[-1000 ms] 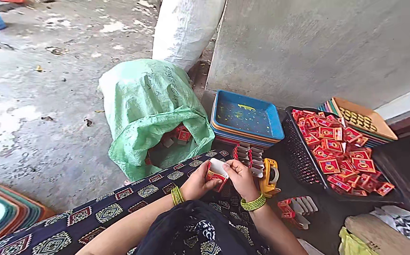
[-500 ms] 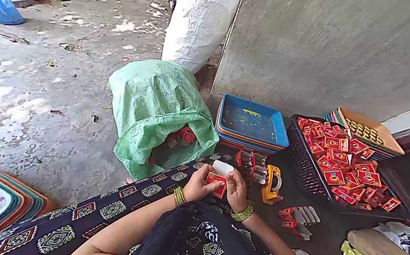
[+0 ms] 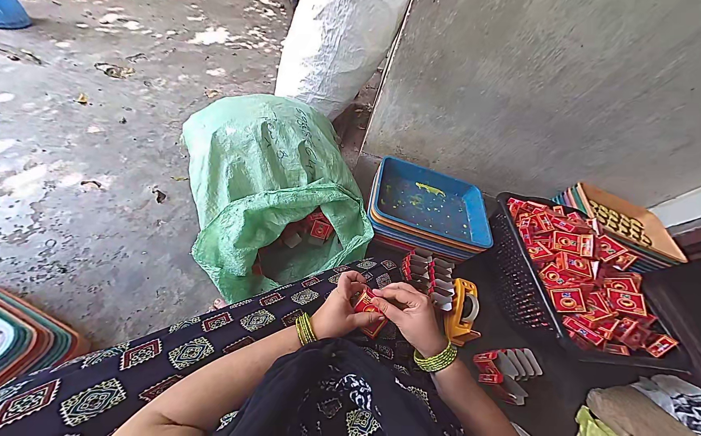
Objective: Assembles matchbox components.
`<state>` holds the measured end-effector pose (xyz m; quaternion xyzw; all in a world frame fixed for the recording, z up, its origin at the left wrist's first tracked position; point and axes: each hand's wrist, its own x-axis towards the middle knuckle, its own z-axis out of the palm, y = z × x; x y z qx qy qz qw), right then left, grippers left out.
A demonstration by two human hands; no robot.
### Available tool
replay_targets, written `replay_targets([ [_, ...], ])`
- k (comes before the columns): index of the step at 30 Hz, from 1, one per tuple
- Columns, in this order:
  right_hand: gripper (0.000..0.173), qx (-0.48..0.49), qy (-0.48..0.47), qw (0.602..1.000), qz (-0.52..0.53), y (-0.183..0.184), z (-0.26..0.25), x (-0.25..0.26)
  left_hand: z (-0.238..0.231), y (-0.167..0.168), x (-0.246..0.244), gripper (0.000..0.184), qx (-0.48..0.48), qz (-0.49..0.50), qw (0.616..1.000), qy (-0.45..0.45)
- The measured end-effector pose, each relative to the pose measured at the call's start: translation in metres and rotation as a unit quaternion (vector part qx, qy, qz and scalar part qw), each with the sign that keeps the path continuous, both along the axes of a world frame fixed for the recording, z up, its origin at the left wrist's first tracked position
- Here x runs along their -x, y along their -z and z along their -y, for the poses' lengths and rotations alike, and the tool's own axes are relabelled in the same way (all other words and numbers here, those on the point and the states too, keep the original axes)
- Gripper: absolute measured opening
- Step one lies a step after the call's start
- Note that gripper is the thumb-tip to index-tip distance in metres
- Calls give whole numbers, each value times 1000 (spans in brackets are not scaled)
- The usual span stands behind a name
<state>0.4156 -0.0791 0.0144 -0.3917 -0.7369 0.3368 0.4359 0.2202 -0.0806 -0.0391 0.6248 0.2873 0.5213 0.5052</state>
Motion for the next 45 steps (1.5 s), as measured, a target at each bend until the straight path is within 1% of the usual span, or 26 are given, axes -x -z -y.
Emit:
replay_targets([
  [1, 14, -22, 2, 1000, 19, -2, -1, -2, 0, 0, 0, 76, 0, 6, 1000, 9],
  [3, 13, -42, -7, 999, 20, -6, -2, -6, 1, -1, 0, 77, -9, 16, 999, 26],
  [6, 14, -43, -38, 998, 1, -9, -5, -13, -1, 0, 1, 80, -27, 24, 998, 53],
  [10, 13, -53, -90, 994, 39, -11, -2, -18, -1, 3, 0, 76, -33, 18, 997, 69],
  [11, 17, -59, -98, 992, 56, -11, -1, -18, 0, 3, 0, 74, -30, 20, 997, 64],
  [12, 24, -65, -98, 990, 77, -11, 1, -18, 0, 4, -1, 71, -20, 28, 998, 57],
  [13, 30, -72, -92, 989, 96, -11, 4, -17, 1, 4, -1, 68, -6, 39, 998, 47],
  [15, 34, -99, -71, 984, 128, -7, 8, -14, 2, 6, -3, 61, 13, 59, 998, 28],
  [18, 32, -164, -11, 975, 150, 5, 17, -5, 3, 8, -5, 50, 28, 81, 996, -1],
  [20, 27, -186, 41, 973, 131, 16, 22, 0, 2, 10, -4, 46, 31, 96, 995, -4],
  [22, 26, -192, 74, 972, 111, 24, 26, 3, 2, 12, -5, 43, 32, 94, 995, -7],
  [24, 30, -172, 79, 979, 75, 30, 29, 4, 4, 13, -5, 41, 37, 84, 996, -5],
  [27, 37, -124, 61, 990, -5, 35, 33, 5, 4, 15, -6, 40, 41, 74, 996, -7],
  [31, 49, -73, 22, 996, -37, 45, 37, 2, 4, 18, -6, 41, 55, 65, 996, -19],
  [33, 46, -62, 32, 996, -47, 49, 36, 4, 4, 19, -8, 41, 67, 61, 996, -26],
  [36, 35, -59, 46, 996, -57, 50, 34, 9, 5, 19, -9, 39, 74, 53, 995, -40],
  [38, 31, -53, 42, 995, -68, 50, 32, 10, 5, 19, -8, 37, 73, 48, 995, -44],
  [40, 33, -24, 14, 995, -91, 47, 29, 6, 4, 15, -8, 34, 73, 43, 996, -41],
  [42, 43, 61, -13, 989, -131, 38, 21, -8, 1, 11, -7, 27, 59, 25, 997, -39],
  [43, 47, 103, 5, 984, -143, 36, 15, -20, 0, 10, -6, 23, 43, 13, 998, -40],
  [44, 47, 134, 51, 979, -148, 37, 8, -37, -1, 9, -5, 21, 30, 0, 999, -43],
  [45, 43, 152, 127, 971, -137, 41, -1, -58, -2, 9, -3, 20, 18, -14, 999, -48],
])
